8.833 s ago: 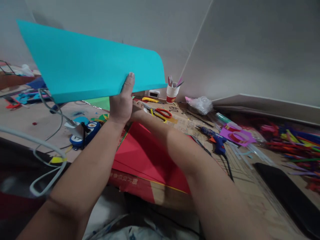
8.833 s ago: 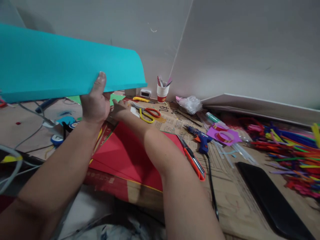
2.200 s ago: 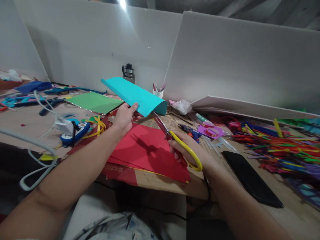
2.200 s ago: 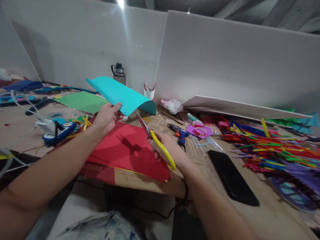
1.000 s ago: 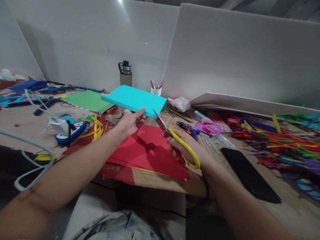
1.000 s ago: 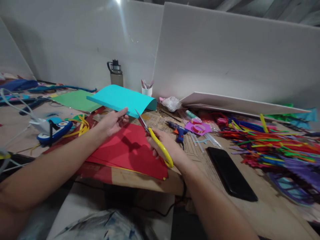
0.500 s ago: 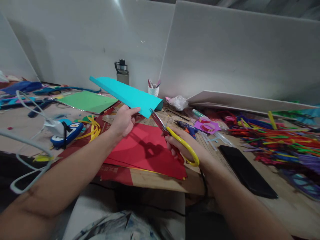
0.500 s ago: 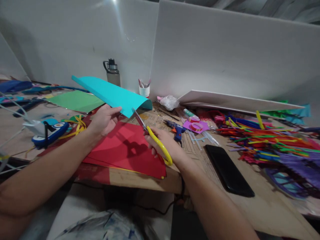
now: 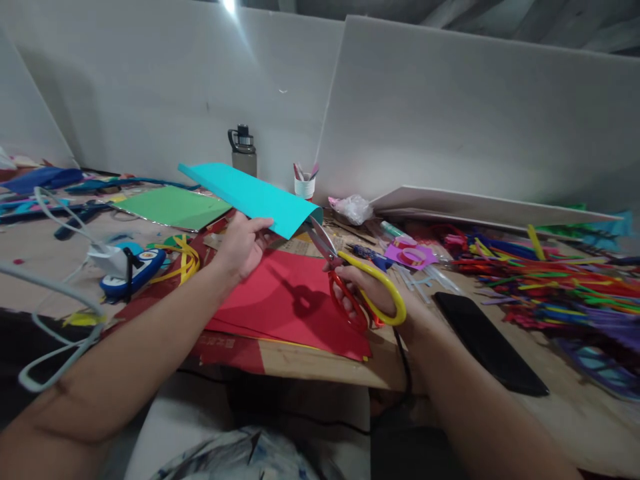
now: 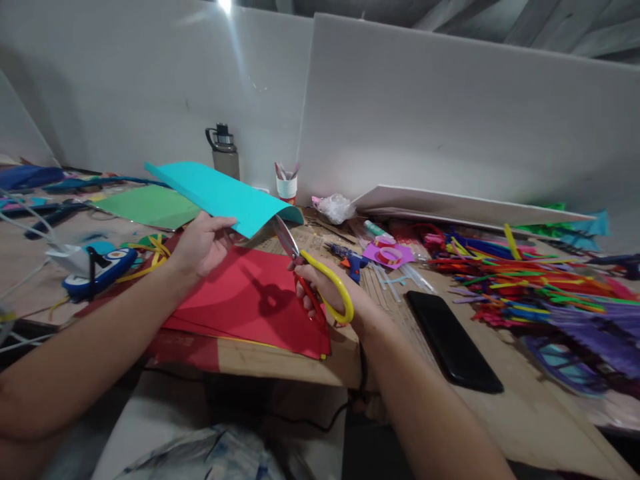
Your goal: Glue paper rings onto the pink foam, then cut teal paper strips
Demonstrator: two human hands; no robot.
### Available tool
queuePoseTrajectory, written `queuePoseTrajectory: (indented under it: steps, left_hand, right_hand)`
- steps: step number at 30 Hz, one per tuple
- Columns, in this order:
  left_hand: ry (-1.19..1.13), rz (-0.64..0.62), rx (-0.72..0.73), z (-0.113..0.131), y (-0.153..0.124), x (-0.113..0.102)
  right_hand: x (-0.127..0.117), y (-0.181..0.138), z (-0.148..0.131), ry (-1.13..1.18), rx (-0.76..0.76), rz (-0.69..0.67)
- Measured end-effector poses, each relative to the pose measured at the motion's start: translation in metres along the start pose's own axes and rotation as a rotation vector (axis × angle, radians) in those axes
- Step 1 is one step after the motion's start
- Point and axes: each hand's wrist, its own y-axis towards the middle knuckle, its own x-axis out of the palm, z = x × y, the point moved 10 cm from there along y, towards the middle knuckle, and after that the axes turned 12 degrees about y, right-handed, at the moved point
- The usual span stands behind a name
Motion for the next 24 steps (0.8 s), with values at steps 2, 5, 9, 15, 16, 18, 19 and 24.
queuePoseTrajectory:
  steps: [2, 5, 9, 15, 16, 18, 19, 24]
  left_hand:
    - [0.0, 0.033, -0.027, -0.007, 0.0, -0.004]
    - [-0.02, 0.098, -0.043, -0.008, 0.001, -0.011]
    - [-0.047, 0.076, -0.01, 0.003, 0.001, -0.008]
    - [0.01, -0.099, 0.027, 0.014, -0.003, 0.01]
    - [0.014, -0.113, 0.029, 0.014, -0.004, 0.011]
    - [0.026, -0.134, 0.028, 0.015, -0.005, 0.012]
    - [0.033, -0.143, 0.027, 0.014, -0.005, 0.012]
    - [0.051, -0.169, 0.01, 0.011, -0.005, 0.012]
  right_hand:
    - [0.001, -0.003, 0.001, -0.015, 0.048, 0.02]
    - [0.003, -0.004, 0.001, -0.048, 0.063, 0.009]
    - [-0.005, 0.001, 0.006, -0.112, 0.072, 0.03]
    - [-0.013, 0.008, 0.016, -0.14, 0.108, 0.032]
    - [-0.013, 0.008, 0.015, -0.134, 0.099, 0.04]
    - [-0.011, 0.008, 0.012, -0.118, 0.071, 0.061]
    - [-0.011, 0.009, 0.009, -0.106, 0.05, 0.076]
    - [-0.016, 0.013, -0.015, -0.039, -0.193, 0.104]
